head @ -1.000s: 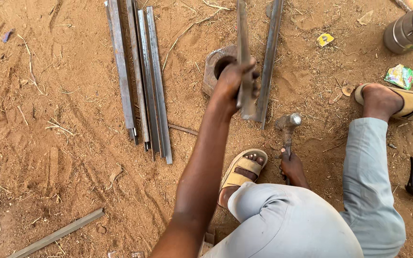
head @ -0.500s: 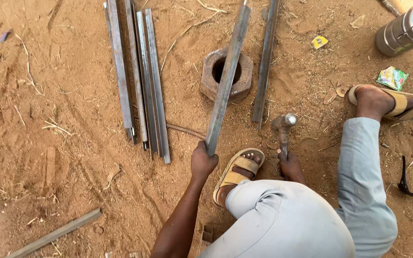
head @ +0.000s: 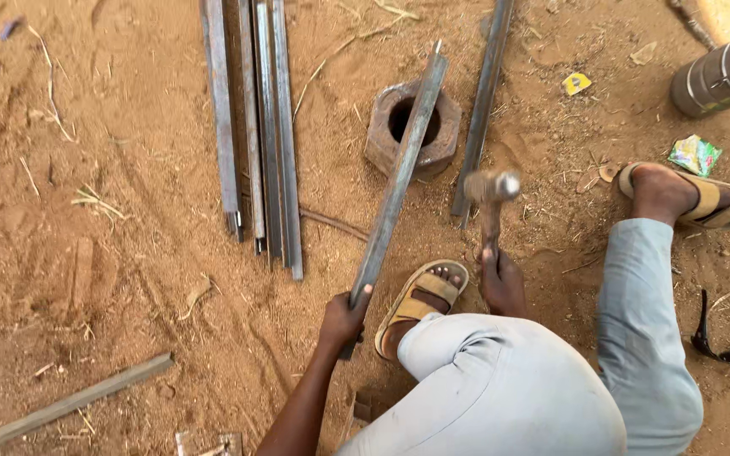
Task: The person repeatedly strikes a metal rod with a hammer on a concrete anvil, adjusting the rod's position between strikes. The person then picks up a second metal rod and aligns it with the first, holding both together.
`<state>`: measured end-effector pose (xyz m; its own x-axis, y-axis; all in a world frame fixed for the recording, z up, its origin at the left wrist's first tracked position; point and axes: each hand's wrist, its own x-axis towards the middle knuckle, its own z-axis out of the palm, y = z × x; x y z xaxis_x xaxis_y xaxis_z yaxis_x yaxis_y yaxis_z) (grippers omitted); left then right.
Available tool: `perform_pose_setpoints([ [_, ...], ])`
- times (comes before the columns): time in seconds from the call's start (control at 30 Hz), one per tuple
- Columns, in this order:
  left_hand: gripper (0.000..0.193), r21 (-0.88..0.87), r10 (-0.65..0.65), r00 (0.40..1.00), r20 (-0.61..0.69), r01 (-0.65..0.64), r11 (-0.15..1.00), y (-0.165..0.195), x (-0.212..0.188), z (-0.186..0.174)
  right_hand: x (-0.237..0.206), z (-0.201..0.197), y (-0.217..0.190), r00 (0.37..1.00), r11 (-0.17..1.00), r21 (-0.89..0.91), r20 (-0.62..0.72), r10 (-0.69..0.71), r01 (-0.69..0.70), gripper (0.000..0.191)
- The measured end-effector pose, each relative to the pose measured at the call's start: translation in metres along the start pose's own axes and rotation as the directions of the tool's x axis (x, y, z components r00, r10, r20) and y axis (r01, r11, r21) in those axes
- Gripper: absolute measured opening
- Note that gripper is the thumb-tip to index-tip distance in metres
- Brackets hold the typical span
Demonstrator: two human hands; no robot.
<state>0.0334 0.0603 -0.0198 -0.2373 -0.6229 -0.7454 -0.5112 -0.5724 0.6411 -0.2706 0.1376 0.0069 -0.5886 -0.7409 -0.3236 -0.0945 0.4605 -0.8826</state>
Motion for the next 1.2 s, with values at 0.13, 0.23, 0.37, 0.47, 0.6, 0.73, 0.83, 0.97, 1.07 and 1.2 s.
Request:
perform_pose_setpoints([
  [0.13,0.065,-0.042,-0.054,0.996,0.075,0.057,0.997,-0.028,-0.024,-0.011,0.042,0.016,-0.057,0.997,0.996,-0.073,0.059,-0.048,0.053,0.042],
  [0.23,0.064,-0.034,-0.060,0.994,0.094,0.064,0.997,-0.030,-0.024,-0.014,0.091,0.040,-0.090,0.971,0.925,-0.294,0.091,-0.223,0.240,0.048],
  [0.37,0.064,-0.017,-0.086,0.990,0.114,0.089,0.996,-0.027,-0.022,-0.016,0.147,0.073,-0.109,0.982,0.923,-0.357,0.168,-0.084,0.140,0.041],
  [0.47,0.065,-0.021,-0.081,0.989,0.125,0.085,0.996,-0.026,-0.023,-0.018,0.156,0.078,-0.125,0.971,0.825,-0.514,0.163,-0.175,0.234,0.049],
  [0.6,0.064,-0.042,-0.046,0.993,0.106,0.051,0.998,-0.024,-0.023,-0.016,0.134,0.064,-0.141,0.988,0.960,-0.280,0.152,0.028,0.016,0.044],
  [0.73,0.069,-0.057,-0.087,0.990,0.108,0.094,0.994,-0.021,-0.024,-0.014,0.093,0.024,-0.180,0.995,0.991,-0.113,0.069,-0.066,0.073,0.044],
  [0.83,0.073,-0.065,-0.072,0.994,0.085,0.078,0.995,-0.020,-0.025,-0.016,0.092,-0.035,-0.218,0.871,0.800,0.416,0.037,-0.490,0.432,0.047],
  [0.97,0.076,-0.042,-0.098,0.990,0.100,0.103,0.994,-0.024,-0.021,-0.016,0.123,-0.099,-0.281,0.548,0.520,0.266,-0.036,-0.836,0.812,0.044],
  [1.07,0.078,-0.029,-0.110,0.987,0.114,0.114,0.993,-0.028,-0.018,-0.014,0.132,-0.081,-0.303,0.470,0.454,0.178,-0.062,-0.880,0.873,0.042],
  [1.2,0.079,-0.030,-0.100,0.985,0.142,0.106,0.994,-0.024,-0.018,-0.018,0.115,0.022,-0.237,0.502,0.526,-0.180,-0.163,-0.849,0.831,0.040],
])
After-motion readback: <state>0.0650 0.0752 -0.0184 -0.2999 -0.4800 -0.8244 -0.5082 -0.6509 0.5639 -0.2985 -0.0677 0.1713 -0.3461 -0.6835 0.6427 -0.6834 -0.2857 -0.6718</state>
